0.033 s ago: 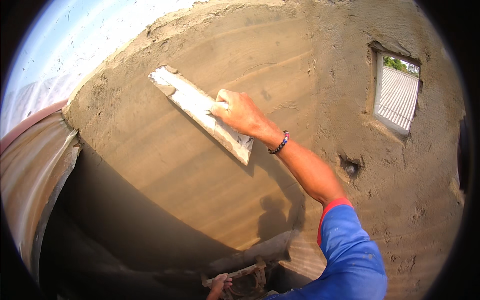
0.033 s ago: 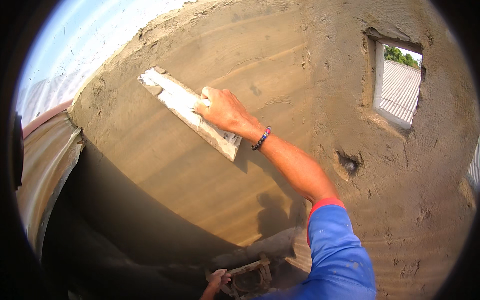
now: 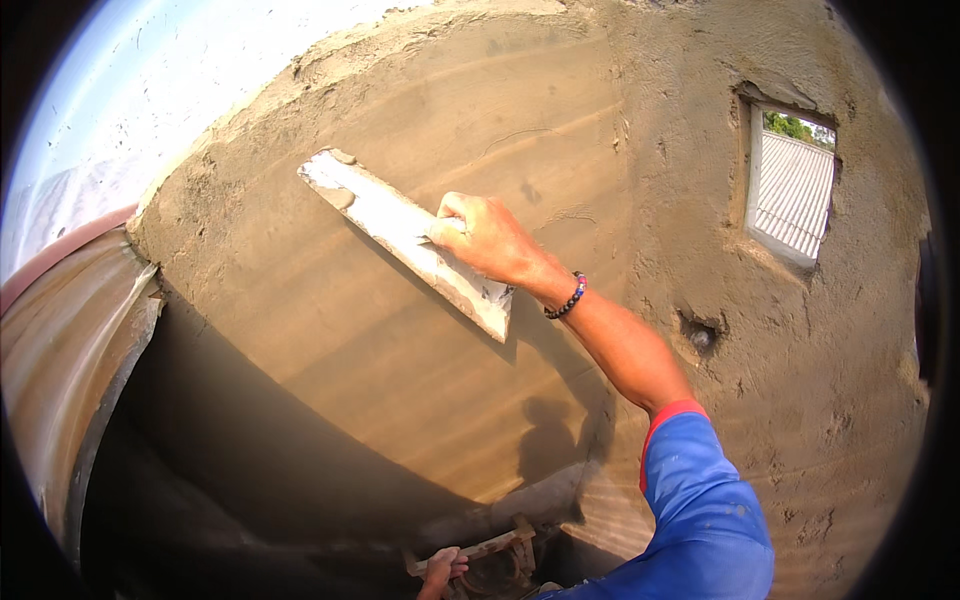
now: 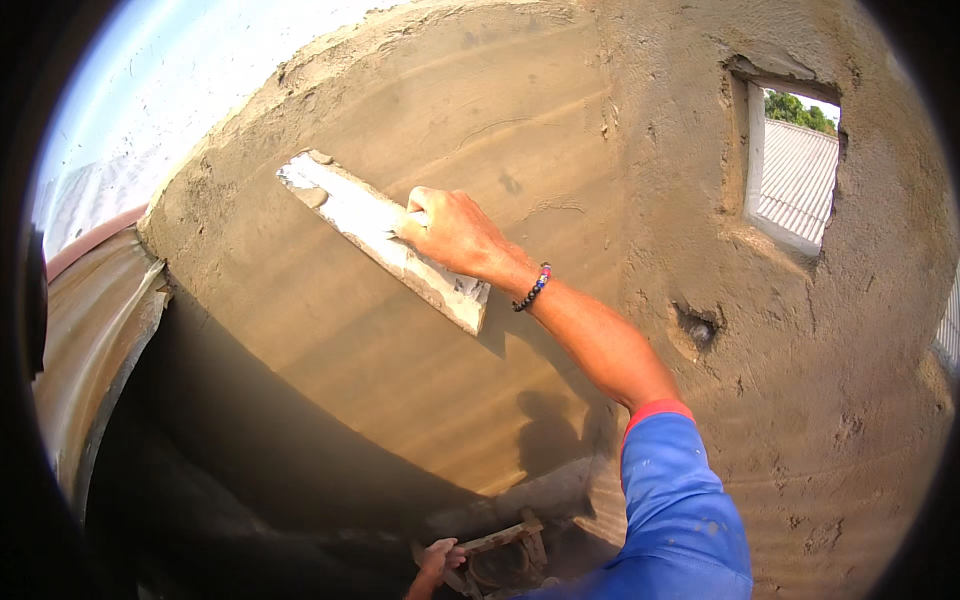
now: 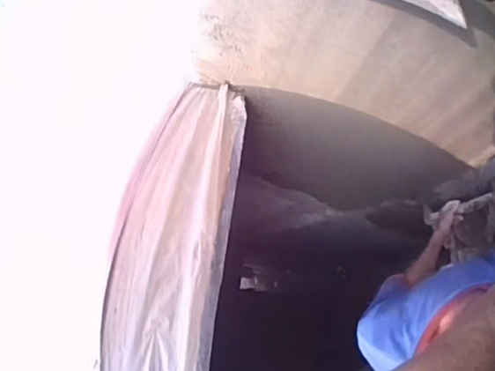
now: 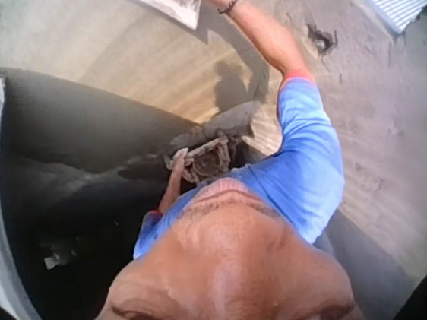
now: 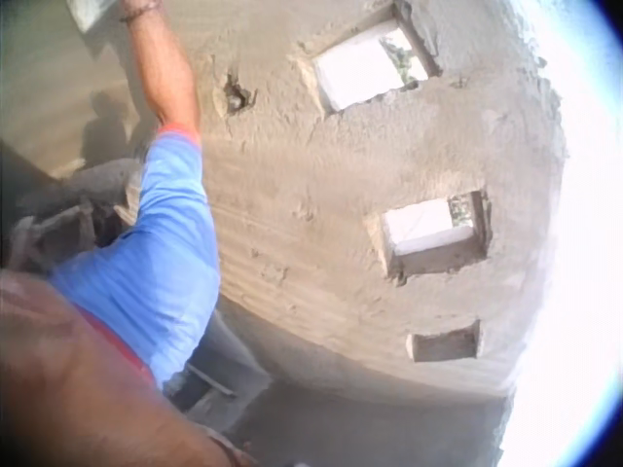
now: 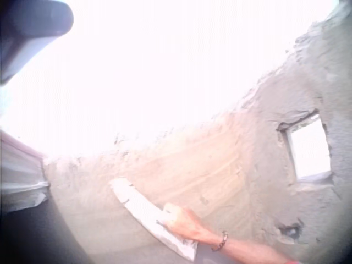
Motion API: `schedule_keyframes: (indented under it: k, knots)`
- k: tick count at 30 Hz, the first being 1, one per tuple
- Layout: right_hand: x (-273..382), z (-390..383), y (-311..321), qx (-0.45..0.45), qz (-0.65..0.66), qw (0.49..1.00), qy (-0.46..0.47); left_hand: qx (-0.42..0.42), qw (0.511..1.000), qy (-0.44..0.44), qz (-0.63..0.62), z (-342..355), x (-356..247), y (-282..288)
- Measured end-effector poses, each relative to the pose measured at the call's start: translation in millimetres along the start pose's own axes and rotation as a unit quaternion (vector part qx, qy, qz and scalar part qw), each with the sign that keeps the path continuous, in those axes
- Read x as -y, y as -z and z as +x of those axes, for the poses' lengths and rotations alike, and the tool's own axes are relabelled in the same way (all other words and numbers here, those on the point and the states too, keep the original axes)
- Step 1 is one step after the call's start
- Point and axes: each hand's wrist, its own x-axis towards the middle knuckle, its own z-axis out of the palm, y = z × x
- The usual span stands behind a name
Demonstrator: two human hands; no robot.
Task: The person applies wet plaster to a wall using a trowel and a wooden board, smoothing it across the surface and refilling from a bucket.
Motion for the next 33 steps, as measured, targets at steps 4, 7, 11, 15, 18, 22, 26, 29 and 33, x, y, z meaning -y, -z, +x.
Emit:
schedule_keyframes:
  k: [4,7,11,15,18,22,26,29,33]
  knots:
    - [-44.4,15.0,87.4,-0.214,0.047,0.975,-0.037,0.007,0.999,-0.039,-0.037,-18.8,10.4,5.8]
    - [-73.6,59.5,181.0,-0.329,-0.043,0.938,-0.098,-0.007,0.997,-0.053,-0.05,-55.8,19.9,-0.5]
    - [-67.8,123.7,215.3,-0.334,-0.157,0.916,-0.16,0.026,0.992,0.033,-0.119,-65.2,44.8,17.8]
    - [-24.8,114.3,136.5,-0.273,-0.135,0.947,-0.103,0.051,0.982,0.091,-0.16,-63.6,58.9,10.0]
    - [11.8,65.3,51.7,-0.154,-0.195,0.968,0.023,0.056,0.986,0.08,-0.135,-50.2,53.0,4.0]
    - [-6.0,13.3,63.0,-0.166,-0.124,0.978,0.023,0.058,0.994,0.047,-0.083,-25.1,8.2,3.2]
    - [-83.0,42.5,174.6,-0.314,0.014,0.941,-0.128,0.011,0.997,-0.029,-0.076,-38.8,1.1,-16.6]
    - [-109.4,73.6,200.3,-0.31,0.081,0.935,-0.154,-0.018,0.995,0.003,-0.093,-54.1,18.6,-3.0]
    - [-81.5,84.2,182.9,-0.306,0.118,0.925,-0.189,-0.032,0.992,0.004,-0.125,-85.4,27.3,6.0]
